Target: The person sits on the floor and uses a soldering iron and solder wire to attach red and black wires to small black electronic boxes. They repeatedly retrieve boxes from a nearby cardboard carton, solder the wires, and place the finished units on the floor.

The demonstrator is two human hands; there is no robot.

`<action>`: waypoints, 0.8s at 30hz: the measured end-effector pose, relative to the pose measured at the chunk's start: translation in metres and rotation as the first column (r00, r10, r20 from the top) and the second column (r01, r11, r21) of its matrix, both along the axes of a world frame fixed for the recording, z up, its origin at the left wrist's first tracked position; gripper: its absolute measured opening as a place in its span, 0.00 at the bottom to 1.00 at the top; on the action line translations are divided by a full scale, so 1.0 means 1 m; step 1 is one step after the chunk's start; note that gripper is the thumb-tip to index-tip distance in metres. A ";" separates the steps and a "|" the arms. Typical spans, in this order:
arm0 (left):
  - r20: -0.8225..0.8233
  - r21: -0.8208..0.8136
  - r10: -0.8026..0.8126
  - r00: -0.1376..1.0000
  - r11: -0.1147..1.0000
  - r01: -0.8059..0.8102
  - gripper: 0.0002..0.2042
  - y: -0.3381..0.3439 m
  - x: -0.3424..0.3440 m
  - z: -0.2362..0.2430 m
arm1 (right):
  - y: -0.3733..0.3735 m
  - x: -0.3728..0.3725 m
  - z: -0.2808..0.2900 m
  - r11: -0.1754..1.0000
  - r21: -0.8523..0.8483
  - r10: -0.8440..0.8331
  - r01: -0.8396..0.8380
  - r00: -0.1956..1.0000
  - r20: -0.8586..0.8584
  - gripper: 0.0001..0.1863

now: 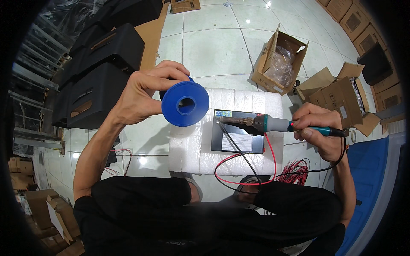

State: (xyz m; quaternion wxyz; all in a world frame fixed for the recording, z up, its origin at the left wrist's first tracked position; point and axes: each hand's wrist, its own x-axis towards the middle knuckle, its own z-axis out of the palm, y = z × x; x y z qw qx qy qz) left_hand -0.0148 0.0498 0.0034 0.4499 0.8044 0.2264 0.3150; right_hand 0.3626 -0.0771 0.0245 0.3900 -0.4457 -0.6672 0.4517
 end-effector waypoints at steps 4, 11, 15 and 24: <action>-0.006 -0.006 -0.004 1.000 1.000 0.004 0.17 0.000 0.000 0.000 | 0.000 0.000 0.000 1.000 -0.008 0.006 -0.007 1.000 -0.014 0.14; 0.011 0.021 -0.010 1.000 1.000 0.009 0.16 0.002 0.001 -0.002 | 0.000 0.000 -0.001 1.000 0.007 0.003 -0.003 1.000 0.003 0.14; 0.003 0.009 -0.004 1.000 1.000 0.004 0.16 0.001 0.001 -0.001 | 0.001 0.001 -0.001 1.000 0.012 0.007 -0.007 1.000 0.000 0.14; -0.009 0.011 -0.004 1.000 1.000 0.004 0.16 0.001 0.001 0.000 | 0.001 0.001 -0.003 1.000 0.005 0.001 -0.001 1.000 -0.018 0.14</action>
